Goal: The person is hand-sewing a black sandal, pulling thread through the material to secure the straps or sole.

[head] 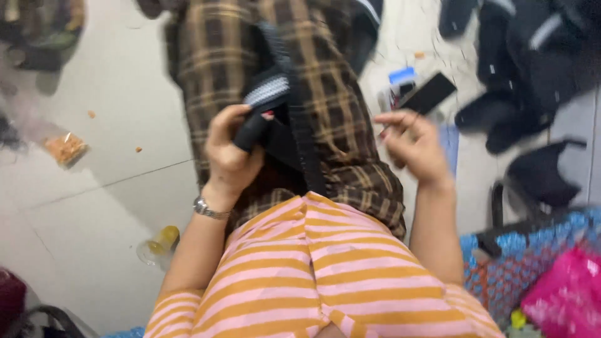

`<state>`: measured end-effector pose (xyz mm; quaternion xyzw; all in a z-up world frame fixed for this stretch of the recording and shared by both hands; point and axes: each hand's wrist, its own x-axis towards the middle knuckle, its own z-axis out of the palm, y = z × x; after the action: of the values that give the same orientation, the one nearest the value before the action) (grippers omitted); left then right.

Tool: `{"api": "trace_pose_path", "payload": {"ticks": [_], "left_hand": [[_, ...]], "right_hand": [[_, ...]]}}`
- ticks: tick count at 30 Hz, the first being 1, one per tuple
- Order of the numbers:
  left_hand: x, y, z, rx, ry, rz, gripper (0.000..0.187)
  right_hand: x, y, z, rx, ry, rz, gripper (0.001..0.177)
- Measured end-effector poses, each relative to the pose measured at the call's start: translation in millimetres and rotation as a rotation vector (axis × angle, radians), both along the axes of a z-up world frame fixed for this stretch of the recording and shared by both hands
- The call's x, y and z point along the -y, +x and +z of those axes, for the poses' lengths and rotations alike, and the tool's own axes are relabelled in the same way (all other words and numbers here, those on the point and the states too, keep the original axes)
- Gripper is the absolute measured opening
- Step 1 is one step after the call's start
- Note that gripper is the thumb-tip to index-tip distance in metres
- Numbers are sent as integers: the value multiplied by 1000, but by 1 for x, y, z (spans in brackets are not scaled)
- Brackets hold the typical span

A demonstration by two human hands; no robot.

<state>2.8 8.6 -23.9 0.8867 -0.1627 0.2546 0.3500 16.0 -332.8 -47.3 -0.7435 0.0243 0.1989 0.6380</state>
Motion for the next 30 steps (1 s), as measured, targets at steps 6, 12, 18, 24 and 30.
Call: {"api": "trace_pose_path", "payload": {"ticks": [6, 12, 18, 24, 30], "left_hand": [[2, 4, -28, 126, 60, 27, 47], [5, 10, -23, 200, 80, 28, 29], [1, 5, -33, 204, 88, 17, 29], [1, 2, -35, 192, 97, 40, 28], [9, 10, -21, 198, 99, 45, 29]], "right_hand": [[90, 3, -120, -160, -395, -307, 25], [43, 4, -229, -332, -924, 350, 33], [14, 8, -354, -237, -1069, 442, 19], [18, 2, -319, -391, -938, 383, 34], [19, 4, -227, -490, -734, 232, 50]]}}
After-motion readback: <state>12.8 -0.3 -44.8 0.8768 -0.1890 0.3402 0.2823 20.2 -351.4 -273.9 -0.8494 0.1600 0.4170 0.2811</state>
